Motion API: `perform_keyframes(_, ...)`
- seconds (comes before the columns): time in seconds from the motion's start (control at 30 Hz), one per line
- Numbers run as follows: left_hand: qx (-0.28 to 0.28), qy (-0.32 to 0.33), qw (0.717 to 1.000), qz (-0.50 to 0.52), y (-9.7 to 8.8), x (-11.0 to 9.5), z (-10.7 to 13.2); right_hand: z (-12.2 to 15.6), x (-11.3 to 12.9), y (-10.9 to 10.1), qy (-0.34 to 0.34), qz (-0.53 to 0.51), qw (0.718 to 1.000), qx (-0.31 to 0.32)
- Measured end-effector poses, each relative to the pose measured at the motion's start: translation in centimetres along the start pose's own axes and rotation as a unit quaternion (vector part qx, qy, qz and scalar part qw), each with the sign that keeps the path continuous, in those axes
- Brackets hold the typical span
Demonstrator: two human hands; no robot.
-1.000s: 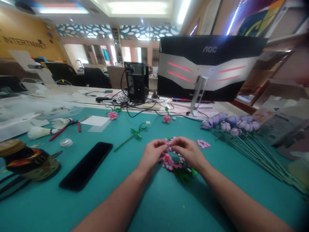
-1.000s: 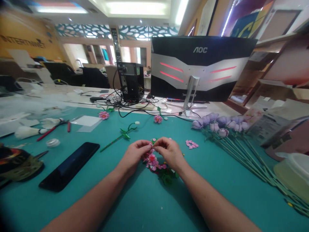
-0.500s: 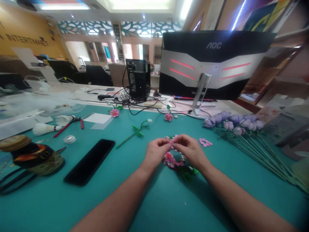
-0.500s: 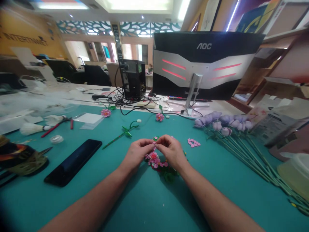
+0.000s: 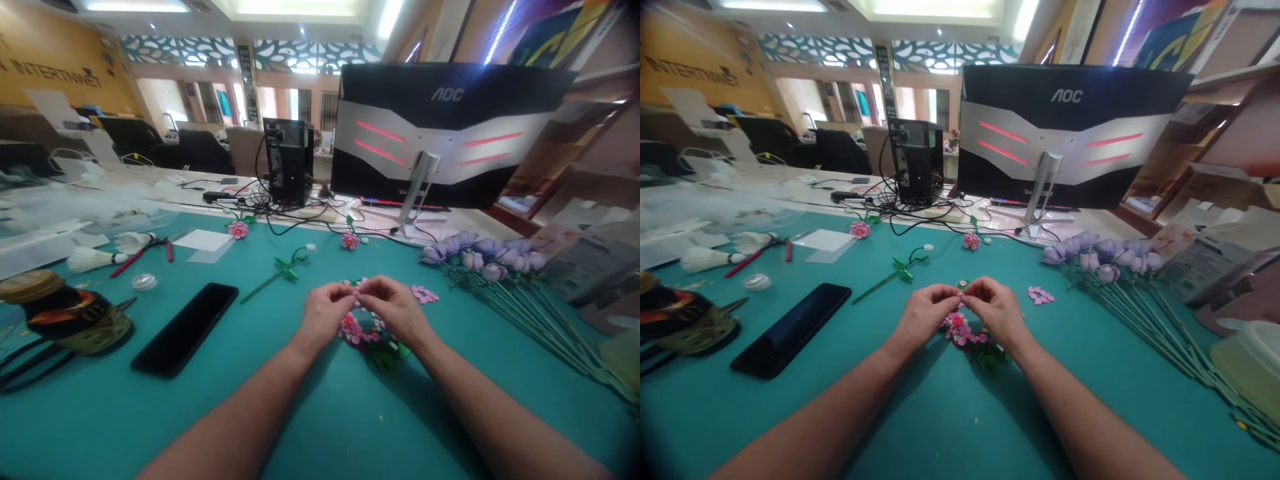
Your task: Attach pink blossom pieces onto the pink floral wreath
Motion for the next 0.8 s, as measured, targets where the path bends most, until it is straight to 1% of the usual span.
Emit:
perform_keyframes(0.17, 0.008, 0.027, 0.999, -0.029, -0.1, -0.2, 0.1, 0.0, -0.2, -0.1, 0.0, -0.002, 1.0, 0.0)
perform_keyframes(0.33, 0.019, 0.027, 0.998, -0.052, -0.1, 0.0, 0.0, 0.0, -0.1, -0.1, 0.008, -0.002, 1.0, 0.0)
perform_keyframes(0.43, 0.013, 0.003, 0.999, -0.042, 0.0, 0.4, -0.1, -0.1, -0.1, -0.1, 0.018, 0.008, 1.0, 0.003)
perform_keyframes(0.63, 0.005, -0.072, 0.997, 0.037, 0.3, 1.5, -0.4, -0.1, -0.1, 0.0, 0.03, 0.018, 0.999, 0.019)
perform_keyframes(0.8, 0.012, -0.084, 0.996, 0.038, 0.3, 1.3, -0.4, 0.0, 0.0, 0.0, 0.022, 0.025, 0.999, 0.013)
Point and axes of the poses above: each hand's wrist, its own z-axis away from the middle knuckle, its own y-axis out of the palm, x = y × z, the point moved 1 cm from there along -z, towards the middle knuckle, and after that the axes turned 15 degrees about -x, right-handed, at the moved point
